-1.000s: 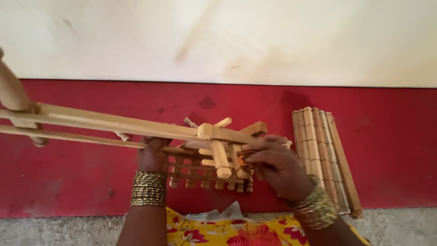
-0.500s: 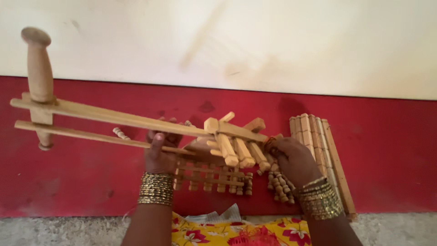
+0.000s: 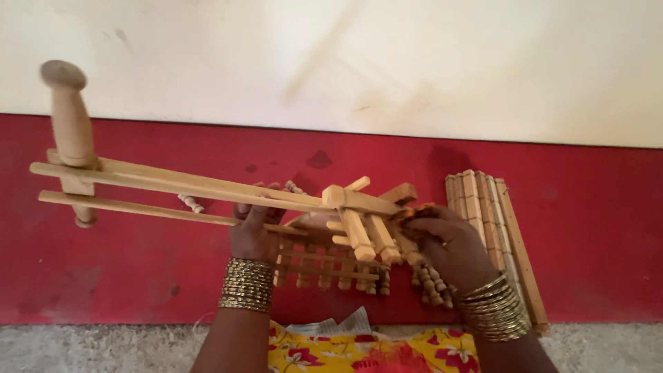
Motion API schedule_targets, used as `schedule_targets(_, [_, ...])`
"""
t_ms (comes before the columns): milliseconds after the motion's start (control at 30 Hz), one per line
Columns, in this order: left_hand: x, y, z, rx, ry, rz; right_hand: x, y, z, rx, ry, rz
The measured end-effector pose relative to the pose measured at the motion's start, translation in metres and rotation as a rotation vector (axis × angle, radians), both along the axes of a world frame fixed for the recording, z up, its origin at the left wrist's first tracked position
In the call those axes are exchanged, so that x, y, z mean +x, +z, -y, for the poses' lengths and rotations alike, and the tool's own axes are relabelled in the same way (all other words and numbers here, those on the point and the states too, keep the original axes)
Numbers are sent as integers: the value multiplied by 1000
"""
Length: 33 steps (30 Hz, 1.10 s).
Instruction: The person sits on the floor and assembles a wooden toy structure, fitting small turned wooden pegs and beads onto a slatted wooden frame and positioning an orange fabric piece inside it. They later pick up a long wooden bar and press pegs onto it by hand.
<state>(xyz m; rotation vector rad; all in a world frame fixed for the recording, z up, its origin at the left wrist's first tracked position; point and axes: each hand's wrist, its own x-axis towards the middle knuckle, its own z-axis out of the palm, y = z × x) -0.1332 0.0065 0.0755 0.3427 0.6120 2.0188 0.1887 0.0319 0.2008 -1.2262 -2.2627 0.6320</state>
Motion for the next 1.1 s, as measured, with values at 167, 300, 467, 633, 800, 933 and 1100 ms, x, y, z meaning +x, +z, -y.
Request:
schedule_targets(167, [4,2,-5,-6,-2,55,16,1,-5,-172,-110,204])
schedule_targets(300, [8,6,-4,-32,22,12,11,8,6,13,-51,281])
schedule_targets(467, [15,13,-2,-5,-6,-75,-6,22,17,-50,-153,389])
schedule_targets(633, [20,16,-2,-6,-18,-31,-18,21,35,72,-12,24])
schedule_targets(800, [26,17,-2,-23,-86,-105,-11,6,24,-8,52,-275])
schedule_targets(933, [36,14,-5,-78,-107,-58,3,-3,1,63,-109,-14])
schedule_targets(1100, [32,5,-9,-20,-112,-4,26,16,-16,56,-229,408])
